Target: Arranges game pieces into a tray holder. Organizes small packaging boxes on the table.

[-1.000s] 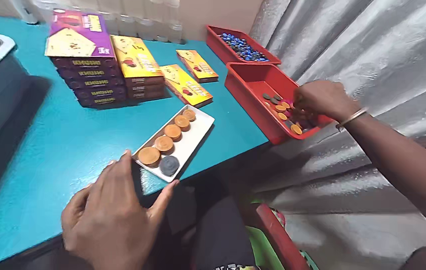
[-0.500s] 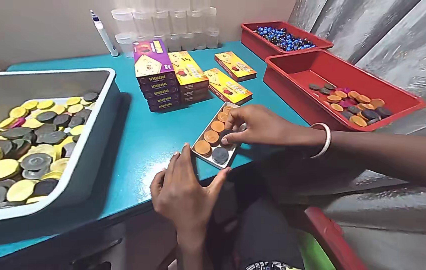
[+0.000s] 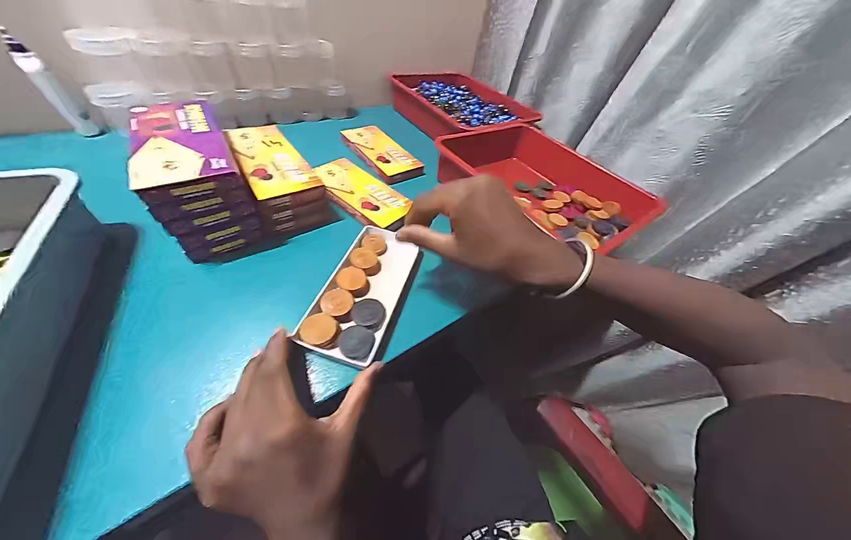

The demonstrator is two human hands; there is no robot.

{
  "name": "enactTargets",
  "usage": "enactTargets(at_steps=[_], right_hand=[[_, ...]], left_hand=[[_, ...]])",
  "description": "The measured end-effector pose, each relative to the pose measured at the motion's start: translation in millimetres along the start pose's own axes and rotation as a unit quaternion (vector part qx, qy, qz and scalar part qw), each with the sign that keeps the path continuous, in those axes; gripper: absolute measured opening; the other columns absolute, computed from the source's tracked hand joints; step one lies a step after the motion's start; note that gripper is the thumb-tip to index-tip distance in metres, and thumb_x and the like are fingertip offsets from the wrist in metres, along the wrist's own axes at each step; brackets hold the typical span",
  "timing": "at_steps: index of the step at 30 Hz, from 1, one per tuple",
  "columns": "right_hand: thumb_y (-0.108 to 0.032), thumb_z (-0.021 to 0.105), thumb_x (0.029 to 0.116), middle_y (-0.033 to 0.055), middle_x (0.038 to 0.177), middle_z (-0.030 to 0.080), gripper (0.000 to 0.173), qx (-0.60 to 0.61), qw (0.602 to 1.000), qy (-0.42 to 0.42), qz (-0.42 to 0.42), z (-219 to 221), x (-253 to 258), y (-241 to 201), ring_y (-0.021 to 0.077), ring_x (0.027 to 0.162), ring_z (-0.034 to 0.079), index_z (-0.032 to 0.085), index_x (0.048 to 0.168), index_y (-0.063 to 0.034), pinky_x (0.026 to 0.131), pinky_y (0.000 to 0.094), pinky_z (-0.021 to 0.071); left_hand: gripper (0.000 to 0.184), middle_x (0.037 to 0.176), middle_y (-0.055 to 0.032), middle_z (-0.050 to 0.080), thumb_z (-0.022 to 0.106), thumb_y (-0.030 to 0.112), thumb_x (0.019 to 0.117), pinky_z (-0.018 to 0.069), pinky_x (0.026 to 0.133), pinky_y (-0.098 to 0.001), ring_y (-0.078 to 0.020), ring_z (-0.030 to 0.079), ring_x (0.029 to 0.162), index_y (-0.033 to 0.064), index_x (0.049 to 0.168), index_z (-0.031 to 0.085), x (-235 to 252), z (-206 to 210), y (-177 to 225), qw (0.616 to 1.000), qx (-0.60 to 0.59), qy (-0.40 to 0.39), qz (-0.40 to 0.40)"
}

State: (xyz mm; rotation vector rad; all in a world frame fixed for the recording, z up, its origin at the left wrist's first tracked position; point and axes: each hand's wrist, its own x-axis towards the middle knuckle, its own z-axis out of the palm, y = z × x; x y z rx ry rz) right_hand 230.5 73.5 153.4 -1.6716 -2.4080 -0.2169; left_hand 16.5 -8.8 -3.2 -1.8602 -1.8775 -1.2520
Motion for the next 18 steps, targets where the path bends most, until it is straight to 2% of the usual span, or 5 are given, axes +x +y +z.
enactTargets(at_steps=[2, 5, 9, 14, 18], right_hand=[[-0.038, 0.058, 0.1022, 0.0118, 0.094, 0.075, 0.032, -0.087, 0.991, 0.095, 0.034, -8.4, -1.9, 67.0, 0.0334, 0.089, 0.073, 0.076, 0.102, -0.0112, 0.074, 0.0600, 0.0567], [-0.035, 0.066, 0.0987, 0.0290, 0.097, 0.070, 0.032, -0.175, 0.956, -0.024, 0.233, -41.8, -16.8, 155.8, 0.0539, 0.097, 0.066, 0.074, 0.099, -0.0032, 0.075, 0.0753, 0.0484], [-0.041, 0.070, 0.0959, 0.0252, 0.085, 0.071, 0.042, -0.178, 0.889, -0.233, 0.353, -42.9, -53.8, 254.1, 0.0481, 0.087, 0.068, 0.073, 0.082, -0.0018, 0.074, 0.0752, 0.0482], [-0.038, 0.070, 0.0985, 0.0185, 0.086, 0.072, 0.038, -0.088, 0.893, -0.348, 0.273, -45.2, -72.8, 243.7, 0.0372, 0.085, 0.069, 0.077, 0.096, -0.0013, 0.083, 0.0662, 0.0499], [-0.032, 0.075, 0.0949, 0.0167, 0.086, 0.073, 0.026, -0.104, 0.901, -0.309, 0.287, -43.4, -61.9, 239.7, 0.0371, 0.084, 0.070, 0.078, 0.097, -0.0055, 0.080, 0.0670, 0.0519]], left_hand=[[0.097, 0.118, -0.0173, 0.074, 0.061, 0.080, 0.0772, 0.0418, 0.097, -0.0574, -0.0328, 0.070, 0.106, -0.0001, 0.132, 0.065, -1.3, -0.4, -3.4, 1.000, -0.015, -0.019, 0.005], [0.098, 0.117, -0.0183, 0.074, 0.063, 0.079, 0.0764, 0.0406, 0.096, -0.0580, -0.0330, 0.070, 0.104, -0.0014, 0.132, 0.065, -2.5, 1.1, -7.2, 0.999, -0.029, -0.021, 0.010], [0.096, 0.116, -0.0202, 0.074, 0.067, 0.077, 0.0764, 0.0406, 0.094, -0.0596, -0.0321, 0.070, 0.104, -0.0027, 0.131, 0.065, -1.8, 1.2, -8.4, 0.999, -0.040, -0.026, 0.019], [0.093, 0.117, -0.0208, 0.073, 0.070, 0.072, 0.0773, 0.0409, 0.096, -0.0593, -0.0323, 0.070, 0.107, -0.0040, 0.130, 0.065, -2.5, 0.9, -9.7, 0.998, -0.044, -0.030, 0.027], [0.092, 0.117, -0.0203, 0.073, 0.069, 0.072, 0.0773, 0.0412, 0.096, -0.0579, -0.0316, 0.070, 0.106, -0.0033, 0.129, 0.066, -1.9, 1.2, -10.4, 0.998, -0.039, -0.029, 0.028]])
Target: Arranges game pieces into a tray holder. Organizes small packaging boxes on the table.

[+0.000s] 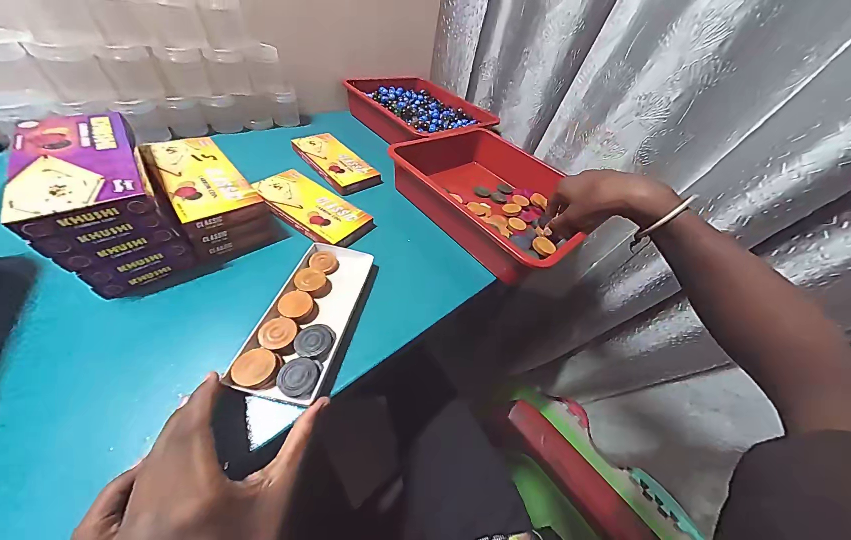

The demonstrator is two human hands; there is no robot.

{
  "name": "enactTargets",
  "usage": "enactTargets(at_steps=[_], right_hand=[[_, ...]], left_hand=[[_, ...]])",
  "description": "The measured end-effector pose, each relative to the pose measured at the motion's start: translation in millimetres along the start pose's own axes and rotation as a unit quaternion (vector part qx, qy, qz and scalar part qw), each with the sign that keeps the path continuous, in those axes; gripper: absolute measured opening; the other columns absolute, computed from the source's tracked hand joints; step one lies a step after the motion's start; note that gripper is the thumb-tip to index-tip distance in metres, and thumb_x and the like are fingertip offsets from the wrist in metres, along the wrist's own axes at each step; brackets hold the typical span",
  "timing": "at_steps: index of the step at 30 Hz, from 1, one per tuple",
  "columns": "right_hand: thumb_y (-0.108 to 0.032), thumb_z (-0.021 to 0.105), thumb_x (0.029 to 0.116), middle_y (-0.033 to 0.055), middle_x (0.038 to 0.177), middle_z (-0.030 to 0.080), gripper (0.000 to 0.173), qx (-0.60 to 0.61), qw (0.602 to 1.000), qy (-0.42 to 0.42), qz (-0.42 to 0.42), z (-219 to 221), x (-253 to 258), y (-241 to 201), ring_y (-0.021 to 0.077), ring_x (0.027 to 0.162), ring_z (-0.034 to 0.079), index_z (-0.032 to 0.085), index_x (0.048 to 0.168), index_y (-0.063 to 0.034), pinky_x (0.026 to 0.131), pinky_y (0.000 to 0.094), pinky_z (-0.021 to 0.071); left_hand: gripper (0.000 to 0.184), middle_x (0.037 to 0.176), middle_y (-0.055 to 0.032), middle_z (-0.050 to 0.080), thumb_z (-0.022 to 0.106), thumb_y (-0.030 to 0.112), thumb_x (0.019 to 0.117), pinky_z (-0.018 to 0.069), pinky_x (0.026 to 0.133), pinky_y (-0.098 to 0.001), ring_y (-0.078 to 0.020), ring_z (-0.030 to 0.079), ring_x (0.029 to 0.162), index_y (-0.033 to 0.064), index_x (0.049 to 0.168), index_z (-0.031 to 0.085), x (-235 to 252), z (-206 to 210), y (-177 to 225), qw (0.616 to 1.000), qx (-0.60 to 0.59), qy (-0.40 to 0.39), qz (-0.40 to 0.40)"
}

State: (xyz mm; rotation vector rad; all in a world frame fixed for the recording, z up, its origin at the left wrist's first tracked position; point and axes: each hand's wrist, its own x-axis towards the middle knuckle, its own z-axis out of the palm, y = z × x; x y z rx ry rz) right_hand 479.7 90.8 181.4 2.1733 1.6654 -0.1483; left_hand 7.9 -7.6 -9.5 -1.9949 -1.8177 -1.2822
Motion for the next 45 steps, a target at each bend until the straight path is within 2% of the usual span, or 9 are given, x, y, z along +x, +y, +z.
enactTargets(at_steps=[5, 12, 16, 21, 30, 35, 37, 41, 45], right_hand=[[-0.032, 0.077, 0.0910, 0.0225, 0.096, 0.072, 0.028, 0.006, 0.996, 0.083, 0.025, -4.7, 26.7, 4.4, 0.0476, 0.095, 0.068, 0.076, 0.108, -0.0093, 0.079, 0.0766, 0.0481], [-0.021, 0.076, 0.0944, 0.0161, 0.093, 0.073, 0.024, 0.055, 0.986, -0.009, -0.157, -8.7, 23.5, -4.7, 0.0321, 0.087, 0.069, 0.074, 0.108, -0.0017, 0.085, 0.0589, 0.0531], [-0.027, 0.079, 0.0894, 0.0168, 0.088, 0.072, 0.023, -0.068, 0.993, -0.007, -0.096, 1.6, 24.2, -4.0, 0.0392, 0.089, 0.069, 0.077, 0.100, -0.0068, 0.080, 0.0688, 0.0505], [-0.025, 0.074, 0.0945, 0.0164, 0.087, 0.073, 0.026, -0.057, 0.990, -0.037, -0.119, 2.2, 18.3, -7.5, 0.0352, 0.083, 0.070, 0.076, 0.111, -0.0049, 0.079, 0.0615, 0.0528], [-0.037, 0.073, 0.0932, 0.0140, 0.086, 0.070, 0.027, -0.096, 0.992, 0.014, -0.075, 13.5, 27.5, -12.7, 0.0369, 0.088, 0.069, 0.074, 0.097, -0.0105, 0.075, 0.0652, 0.0520], [-0.026, 0.077, 0.0920, 0.0173, 0.095, 0.072, 0.024, -0.097, 0.989, -0.016, -0.109, 16.7, 34.0, -5.6, 0.0390, 0.095, 0.069, 0.074, 0.105, -0.0052, 0.085, 0.0645, 0.0519], [-0.029, 0.077, 0.0913, 0.0150, 0.091, 0.072, 0.022, -0.104, 0.991, -0.013, -0.088, 16.5, 36.4, -2.4, 0.0378, 0.091, 0.069, 0.075, 0.100, -0.0091, 0.080, 0.0654, 0.0523], [-0.031, 0.083, 0.0841, 0.0187, 0.085, 0.070, 0.026, -0.033, 0.982, 0.164, -0.085, -3.4, 18.3, -16.0, 0.0442, 0.085, 0.068, 0.075, 0.098, -0.0105, 0.070, 0.0719, 0.0499], [-0.035, 0.073, 0.0898, 0.0150, 0.105, 0.075, 0.038, 0.080, 0.913, 0.301, -0.262, -26.8, -15.8, -90.1, 0.0366, 0.097, 0.072, 0.072, 0.118, -0.0095, 0.085, 0.0656, 0.0537]], left_hand=[[0.093, 0.118, -0.0205, 0.073, 0.070, 0.073, 0.0771, 0.0407, 0.096, -0.0585, -0.0319, 0.070, 0.108, -0.0035, 0.130, 0.065, 0.1, -1.3, -0.1, 1.000, 0.007, -0.006, 0.007], [0.090, 0.118, -0.0209, 0.073, 0.069, 0.071, 0.0779, 0.0407, 0.095, -0.0564, -0.0323, 0.070, 0.107, -0.0038, 0.128, 0.067, 0.5, -1.0, 0.9, 1.000, 0.014, 0.000, 0.012], [0.090, 0.117, -0.0202, 0.074, 0.070, 0.071, 0.0774, 0.0408, 0.096, -0.0556, -0.0312, 0.070, 0.107, -0.0032, 0.128, 0.067, -0.4, 0.2, -0.8, 1.000, 0.017, -0.001, 0.009], [0.091, 0.118, -0.0214, 0.073, 0.069, 0.072, 0.0779, 0.0404, 0.097, -0.0567, -0.0331, 0.070, 0.109, -0.0040, 0.128, 0.067, -0.7, -0.8, 0.1, 1.000, 0.012, -0.002, 0.004], [0.091, 0.119, -0.0204, 0.073, 0.068, 0.074, 0.0785, 0.0404, 0.099, -0.0575, -0.0323, 0.070, 0.111, -0.0014, 0.130, 0.066, -1.4, -0.4, -1.5, 1.000, 0.006, -0.005, 0.007], [0.092, 0.120, -0.0210, 0.073, 0.064, 0.076, 0.0792, 0.0408, 0.098, -0.0594, -0.0346, 0.070, 0.111, -0.0015, 0.129, 0.067, -1.0, -2.2, 0.1, 1.000, 0.012, -0.006, -0.001], [0.092, 0.121, -0.0203, 0.073, 0.064, 0.077, 0.0793, 0.0412, 0.099, -0.0590, -0.0342, 0.070, 0.112, -0.0008, 0.130, 0.067, -1.5, -2.8, 1.1, 1.000, 0.016, -0.008, -0.003], [0.092, 0.119, -0.0180, 0.074, 0.061, 0.079, 0.0790, 0.0419, 0.100, -0.0589, -0.0339, 0.071, 0.112, 0.0014, 0.126, 0.070, -1.6, -0.2, 4.4, 1.000, 0.022, 0.012, -0.015], [0.088, 0.114, -0.0133, 0.077, 0.061, 0.081, 0.0763, 0.0429, 0.098, -0.0542, -0.0288, 0.072, 0.109, 0.0055, 0.120, 0.074, -1.0, 3.1, 6.4, 0.997, 0.043, 0.052, -0.026]])
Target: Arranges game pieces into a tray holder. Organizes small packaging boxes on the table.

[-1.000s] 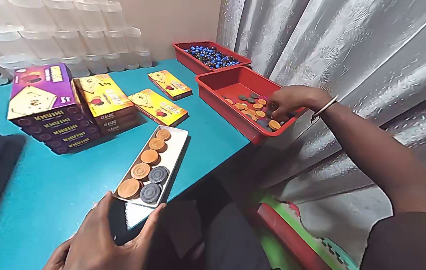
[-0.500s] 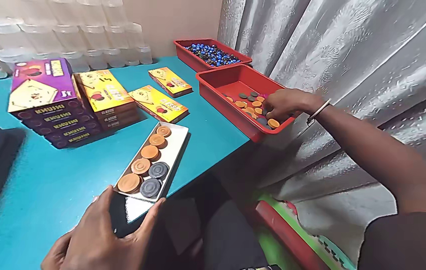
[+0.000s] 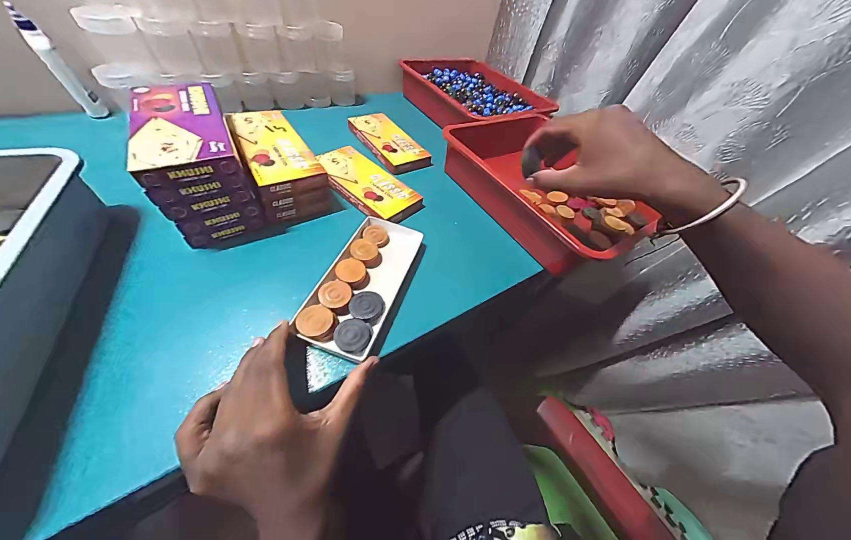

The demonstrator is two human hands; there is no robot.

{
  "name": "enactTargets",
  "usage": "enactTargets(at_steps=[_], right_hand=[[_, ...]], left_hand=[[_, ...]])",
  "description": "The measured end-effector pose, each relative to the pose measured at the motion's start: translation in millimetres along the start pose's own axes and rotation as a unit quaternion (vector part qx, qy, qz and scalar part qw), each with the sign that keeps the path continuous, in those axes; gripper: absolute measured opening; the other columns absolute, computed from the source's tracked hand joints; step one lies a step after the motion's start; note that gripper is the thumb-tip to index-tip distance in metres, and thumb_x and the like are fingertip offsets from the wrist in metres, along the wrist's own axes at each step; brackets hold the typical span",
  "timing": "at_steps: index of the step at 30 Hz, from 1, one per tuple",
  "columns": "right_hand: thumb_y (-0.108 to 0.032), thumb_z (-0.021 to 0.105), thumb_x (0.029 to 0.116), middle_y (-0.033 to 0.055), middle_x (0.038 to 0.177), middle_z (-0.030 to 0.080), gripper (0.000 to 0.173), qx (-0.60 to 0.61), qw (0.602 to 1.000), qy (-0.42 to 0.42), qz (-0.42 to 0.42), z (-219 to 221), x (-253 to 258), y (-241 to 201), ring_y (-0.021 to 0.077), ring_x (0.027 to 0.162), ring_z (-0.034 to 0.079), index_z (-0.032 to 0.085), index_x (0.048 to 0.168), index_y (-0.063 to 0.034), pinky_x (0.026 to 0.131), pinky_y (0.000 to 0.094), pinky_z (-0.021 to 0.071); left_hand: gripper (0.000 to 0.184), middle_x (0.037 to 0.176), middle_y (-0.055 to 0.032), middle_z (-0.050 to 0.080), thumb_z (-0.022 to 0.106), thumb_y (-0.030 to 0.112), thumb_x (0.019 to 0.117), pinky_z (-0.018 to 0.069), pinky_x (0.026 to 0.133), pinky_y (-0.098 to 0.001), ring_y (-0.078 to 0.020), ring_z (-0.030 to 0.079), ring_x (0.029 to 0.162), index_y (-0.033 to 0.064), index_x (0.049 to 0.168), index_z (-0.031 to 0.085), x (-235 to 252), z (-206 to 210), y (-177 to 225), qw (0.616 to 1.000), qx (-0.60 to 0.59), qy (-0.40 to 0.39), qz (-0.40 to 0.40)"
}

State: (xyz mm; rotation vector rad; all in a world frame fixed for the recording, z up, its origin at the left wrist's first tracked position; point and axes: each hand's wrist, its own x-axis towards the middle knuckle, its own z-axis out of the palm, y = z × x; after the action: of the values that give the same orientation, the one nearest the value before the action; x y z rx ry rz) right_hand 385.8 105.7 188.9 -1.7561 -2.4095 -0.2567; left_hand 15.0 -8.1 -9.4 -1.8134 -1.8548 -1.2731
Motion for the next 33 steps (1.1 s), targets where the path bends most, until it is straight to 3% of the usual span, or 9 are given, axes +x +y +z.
enactTargets(at_steps=[4, 5, 7, 9, 11, 18, 24, 30, 33], right_hand=[[-0.036, 0.069, 0.0896, 0.0094, 0.099, 0.075, 0.035, 0.065, 0.985, 0.007, -0.162, 23.5, 17.4, -95.5, 0.0262, 0.092, 0.072, 0.073, 0.110, -0.0075, 0.080, 0.0538, 0.0563], [-0.033, 0.070, 0.0894, 0.0079, 0.097, 0.075, 0.031, 0.049, 0.985, -0.015, -0.163, 25.5, 20.0, -119.8, 0.0257, 0.092, 0.072, 0.072, 0.108, -0.0086, 0.080, 0.0535, 0.0559], [-0.027, 0.073, 0.0950, 0.0078, 0.107, 0.072, 0.026, 0.019, 0.985, -0.143, -0.098, 15.6, 24.6, -169.0, 0.0263, 0.106, 0.068, 0.070, 0.115, -0.0098, 0.093, 0.0531, 0.0509], [-0.030, 0.073, 0.0899, 0.0067, 0.095, 0.073, 0.028, 0.052, 0.969, -0.091, -0.224, 46.9, 41.8, -156.1, 0.0255, 0.090, 0.070, 0.071, 0.109, -0.0095, 0.078, 0.0520, 0.0547], [-0.028, 0.073, 0.0913, 0.0080, 0.096, 0.073, 0.030, 0.054, 0.952, -0.118, -0.276, 56.0, 53.8, -152.8, 0.0266, 0.089, 0.071, 0.070, 0.113, -0.0079, 0.077, 0.0532, 0.0558], [-0.032, 0.071, 0.0972, 0.0062, 0.099, 0.075, 0.033, 0.072, 0.928, -0.245, -0.272, 45.0, 59.8, -155.0, 0.0208, 0.089, 0.071, 0.069, 0.119, -0.0077, 0.084, 0.0477, 0.0567], [-0.033, 0.065, 0.1012, 0.0053, 0.086, 0.071, 0.026, 0.050, 0.955, -0.209, -0.204, 55.2, 54.9, -164.2, 0.0222, 0.082, 0.069, 0.073, 0.101, -0.0085, 0.075, 0.0498, 0.0542], [-0.024, 0.070, 0.0981, 0.0051, 0.093, 0.076, 0.022, 0.123, 0.954, -0.200, -0.189, 59.7, 50.0, -162.1, 0.0183, 0.085, 0.072, 0.073, 0.112, -0.0075, 0.083, 0.0449, 0.0568], [-0.019, 0.069, 0.0974, 0.0092, 0.096, 0.076, 0.022, 0.107, 0.973, -0.093, -0.180, 41.5, 44.6, -139.6, 0.0241, 0.089, 0.074, 0.072, 0.113, -0.0042, 0.086, 0.0507, 0.0577]], left_hand=[[0.086, 0.112, -0.0129, 0.077, 0.062, 0.080, 0.0761, 0.0436, 0.097, -0.0529, -0.0270, 0.073, 0.107, 0.0067, 0.118, 0.076, -0.2, 1.6, 1.2, 1.000, 0.002, 0.016, 0.004], [0.085, 0.112, -0.0127, 0.077, 0.062, 0.080, 0.0759, 0.0437, 0.096, -0.0529, -0.0273, 0.073, 0.106, 0.0068, 0.117, 0.076, 0.0, 2.2, 1.8, 1.000, 0.001, 0.022, 0.002], [0.084, 0.110, -0.0125, 0.078, 0.062, 0.080, 0.0754, 0.0440, 0.095, -0.0527, -0.0276, 0.074, 0.105, 0.0070, 0.115, 0.077, -0.2, 2.9, 2.1, 0.999, 0.002, 0.035, 0.003], [0.083, 0.108, -0.0110, 0.078, 0.063, 0.080, 0.0746, 0.0443, 0.093, -0.0512, -0.0258, 0.074, 0.103, 0.0076, 0.113, 0.078, 0.7, 3.4, 2.9, 0.999, 0.003, 0.046, 0.003], [0.082, 0.108, -0.0089, 0.079, 0.064, 0.079, 0.0743, 0.0448, 0.092, -0.0505, -0.0244, 0.074, 0.102, 0.0081, 0.111, 0.079, 1.8, 3.5, 3.6, 0.999, 0.004, 0.050, 0.005], [0.080, 0.110, -0.0055, 0.079, 0.062, 0.080, 0.0755, 0.0450, 0.091, -0.0480, -0.0224, 0.074, 0.104, 0.0097, 0.110, 0.079, 2.0, 3.3, 4.0, 0.999, 0.007, 0.052, 0.006], [0.080, 0.110, -0.0049, 0.079, 0.062, 0.080, 0.0751, 0.0451, 0.091, -0.0480, -0.0218, 0.074, 0.104, 0.0102, 0.111, 0.079, 1.9, 2.3, 4.6, 0.999, 0.008, 0.049, 0.007], [0.080, 0.111, -0.0068, 0.079, 0.063, 0.079, 0.0754, 0.0445, 0.092, -0.0488, -0.0230, 0.073, 0.105, 0.0092, 0.112, 0.079, 2.4, 2.0, 4.3, 0.999, 0.005, 0.047, 0.007], [0.082, 0.111, -0.0082, 0.078, 0.063, 0.079, 0.0751, 0.0443, 0.093, -0.0500, -0.0246, 0.073, 0.106, 0.0085, 0.114, 0.078, 1.7, 1.1, 2.2, 0.999, 0.005, 0.036, 0.010]])
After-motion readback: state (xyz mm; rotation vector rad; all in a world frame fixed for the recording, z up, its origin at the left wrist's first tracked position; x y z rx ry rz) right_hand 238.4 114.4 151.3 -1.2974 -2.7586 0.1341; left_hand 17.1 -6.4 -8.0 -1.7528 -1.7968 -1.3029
